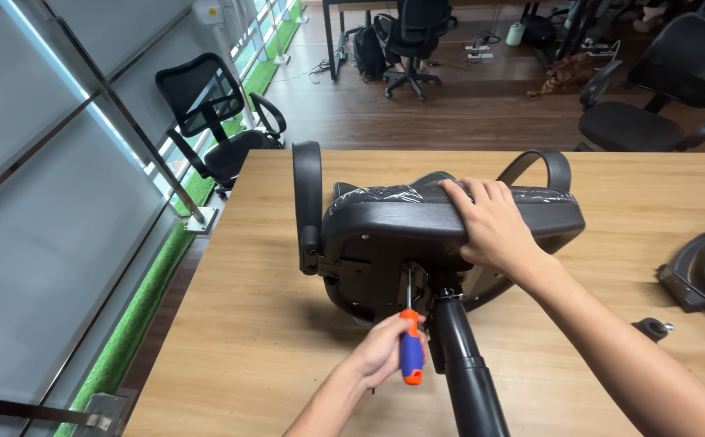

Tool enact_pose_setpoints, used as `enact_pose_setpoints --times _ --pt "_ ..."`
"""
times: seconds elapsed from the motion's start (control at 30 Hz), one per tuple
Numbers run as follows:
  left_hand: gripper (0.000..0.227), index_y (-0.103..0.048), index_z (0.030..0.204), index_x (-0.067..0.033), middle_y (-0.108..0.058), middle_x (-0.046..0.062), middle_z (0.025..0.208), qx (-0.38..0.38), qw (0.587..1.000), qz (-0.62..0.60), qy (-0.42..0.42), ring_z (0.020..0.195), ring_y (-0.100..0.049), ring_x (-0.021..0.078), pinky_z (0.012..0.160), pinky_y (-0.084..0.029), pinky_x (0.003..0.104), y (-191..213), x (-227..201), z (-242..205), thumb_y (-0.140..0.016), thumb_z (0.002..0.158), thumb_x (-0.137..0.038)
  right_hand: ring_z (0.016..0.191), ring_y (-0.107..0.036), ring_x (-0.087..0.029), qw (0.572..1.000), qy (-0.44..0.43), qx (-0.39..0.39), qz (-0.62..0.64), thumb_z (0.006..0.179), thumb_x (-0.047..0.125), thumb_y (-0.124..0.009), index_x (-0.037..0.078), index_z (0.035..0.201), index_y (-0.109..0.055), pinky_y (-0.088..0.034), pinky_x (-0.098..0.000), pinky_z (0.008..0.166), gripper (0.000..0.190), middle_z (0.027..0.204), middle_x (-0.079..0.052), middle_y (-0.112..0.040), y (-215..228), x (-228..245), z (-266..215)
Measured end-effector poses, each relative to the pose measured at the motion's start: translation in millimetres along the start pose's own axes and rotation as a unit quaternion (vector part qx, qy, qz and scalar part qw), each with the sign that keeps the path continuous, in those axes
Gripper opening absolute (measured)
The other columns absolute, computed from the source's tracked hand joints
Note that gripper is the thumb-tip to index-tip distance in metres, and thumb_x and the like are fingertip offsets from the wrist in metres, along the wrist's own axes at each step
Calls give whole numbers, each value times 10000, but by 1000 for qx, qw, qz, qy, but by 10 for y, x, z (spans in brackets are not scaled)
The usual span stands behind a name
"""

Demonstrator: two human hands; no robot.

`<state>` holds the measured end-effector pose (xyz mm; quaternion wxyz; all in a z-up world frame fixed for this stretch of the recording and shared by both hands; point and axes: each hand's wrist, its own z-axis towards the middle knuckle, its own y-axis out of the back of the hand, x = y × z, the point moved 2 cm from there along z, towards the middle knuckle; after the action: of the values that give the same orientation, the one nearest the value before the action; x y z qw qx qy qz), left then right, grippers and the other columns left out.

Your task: The person assembles an office chair on a wooden table, using a screwdriver to drive screws that attach the seat to the mechanism and base. They align the seat, fit the gas lift and five-star base, position armrests and backrest parts, and pick up loose screws from the table while tightening each mounting point.

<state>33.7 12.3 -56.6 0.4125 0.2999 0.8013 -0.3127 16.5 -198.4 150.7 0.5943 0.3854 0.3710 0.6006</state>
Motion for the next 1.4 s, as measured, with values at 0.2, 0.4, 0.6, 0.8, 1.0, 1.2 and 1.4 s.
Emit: enact_pose_setpoints --times 0.2,0.4,0.6,0.8,1.0,1.2,1.4 --pt "287 -521 1239 -32 -664 99 1093 108 937 -330 -46 1017 -712 207 931 -593 384 -245 67 73 -578 1032 -221 1241 -498 -404 1000 6 -4 1 518 13 -799 47 1410 -473 -383 -490 1096 950 1320 -212 -543 -4 3 9" --pt "231 -476 1100 -72 -655 150 873 77 936 -314 -139 838 -708 244 768 -578 359 -613 62 272 -547 1053 -287 1234 -499 -408 1000 1 4 1 519 13 -799 46 1413 -473 -385 -491 1097 951 1323 -218 -538 29 27 -7" --pt "255 -443 1091 -17 -649 131 751 -99 992 -39 -68 623 -725 250 585 -628 374 -476 -87 222 -520 1049 -257 1250 -493 -419 1000 8 -8 12 508 -11 -793 40 1416 -471 -385 -493 1105 965 1338 -227 -533 44 16 -36" --pt "346 -446 1059 14 -652 148 741 -101 992 60 -55 599 -727 235 543 -589 351 -463 -301 17 -526 1052 -323 1247 -496 -444 992 43 -120 -3 566 100 -797 9 1391 -485 -404 -511 1069 886 1313 -263 -535 217 279 -282" --pt "458 -535 1203 -15 -644 88 1052 -72 989 32 -123 949 -646 126 888 -526 308 -447 206 617 -377 1113 -435 741 -652 -298 974 -150 36 164 868 303 -761 59 889 -609 -528 -411 690 289 765 -133 -665 -216 534 -1046" --pt "471 -452 1260 -81 -642 92 1111 -3 996 -40 -79 934 -682 148 841 -569 359 -397 12 422 -271 1089 -481 703 -721 -200 821 -322 194 430 945 369 -648 49 1046 -628 -573 -332 633 336 762 -114 -732 -611 506 -1239" --pt "403 -549 1111 -132 -656 107 1012 -138 926 327 -129 876 -676 270 759 -552 433 -232 -723 -258 -399 1053 -501 740 -695 -157 630 -432 234 601 944 324 -635 81 1201 -600 -585 -317 636 355 842 -61 -720 -1117 550 -1325"
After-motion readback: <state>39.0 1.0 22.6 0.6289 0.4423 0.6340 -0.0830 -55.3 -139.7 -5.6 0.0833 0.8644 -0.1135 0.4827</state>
